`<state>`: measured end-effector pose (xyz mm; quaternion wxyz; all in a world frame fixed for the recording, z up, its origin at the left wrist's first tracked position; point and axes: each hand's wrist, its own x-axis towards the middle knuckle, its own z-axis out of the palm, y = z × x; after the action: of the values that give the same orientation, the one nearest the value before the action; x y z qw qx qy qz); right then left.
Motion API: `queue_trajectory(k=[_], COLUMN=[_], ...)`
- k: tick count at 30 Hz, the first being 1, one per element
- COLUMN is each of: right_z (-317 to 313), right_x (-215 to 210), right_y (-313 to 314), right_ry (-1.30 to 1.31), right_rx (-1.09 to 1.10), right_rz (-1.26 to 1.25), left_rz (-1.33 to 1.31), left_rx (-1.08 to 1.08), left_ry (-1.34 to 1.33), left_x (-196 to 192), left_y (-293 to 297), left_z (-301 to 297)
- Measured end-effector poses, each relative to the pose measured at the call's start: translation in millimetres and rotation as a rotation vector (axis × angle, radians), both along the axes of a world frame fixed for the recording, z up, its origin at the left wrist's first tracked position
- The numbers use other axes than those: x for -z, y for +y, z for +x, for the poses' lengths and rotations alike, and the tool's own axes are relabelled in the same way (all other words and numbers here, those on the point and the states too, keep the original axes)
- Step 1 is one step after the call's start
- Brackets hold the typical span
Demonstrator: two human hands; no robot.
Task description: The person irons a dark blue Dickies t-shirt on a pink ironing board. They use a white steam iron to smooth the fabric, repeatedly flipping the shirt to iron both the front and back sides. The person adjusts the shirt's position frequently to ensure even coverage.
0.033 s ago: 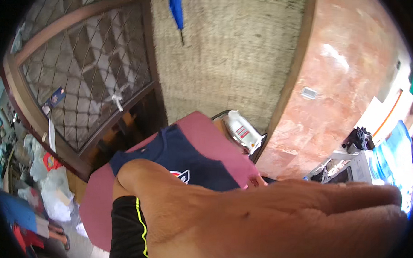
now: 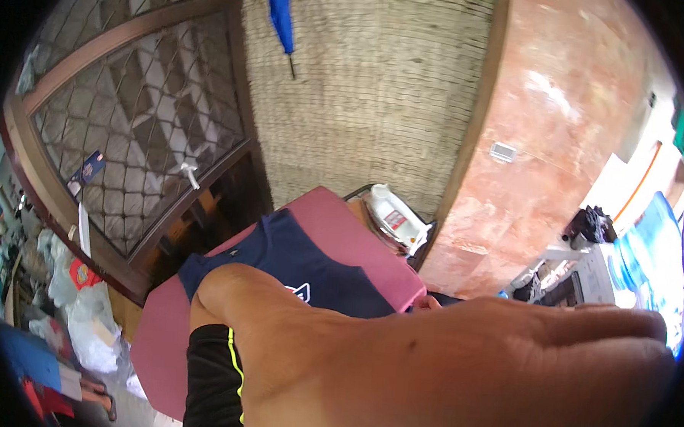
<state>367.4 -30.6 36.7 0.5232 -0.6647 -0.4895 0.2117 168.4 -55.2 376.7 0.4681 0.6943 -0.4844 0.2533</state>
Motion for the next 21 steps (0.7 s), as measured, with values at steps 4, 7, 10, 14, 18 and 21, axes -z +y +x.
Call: queue_trajectory(k=[4, 7, 10, 14, 18, 21], right_z=[34, 53, 67, 70, 73, 74], right_x=[25, 56, 77, 101, 116, 127], right_y=[-81, -128, -175, -200, -233, -254], right_ry=[0.059, 0.109, 0.164, 0.221, 0.251, 0.265], right_rx=[0.188, 0.278, 0.397, 0.417, 0.474, 0.524], right_rz=[-0.175, -0.243, -0.301, -0.376, -0.427, -0.452], left_rz=[-0.027, -0.005, -0.012, -0.069, -0.097, -0.059], left_rx=[0.089, 0.055, -0.011, -0.174, -0.15, -0.031], left_ry=[0.023, 0.045, 0.061, 0.135, 0.169, 0.139], left_x=[19, 19, 21, 32, 38, 42], left_y=[-22, -37, -33, -12, -11, -32], left_z=[49, 55, 68, 66, 75, 88])
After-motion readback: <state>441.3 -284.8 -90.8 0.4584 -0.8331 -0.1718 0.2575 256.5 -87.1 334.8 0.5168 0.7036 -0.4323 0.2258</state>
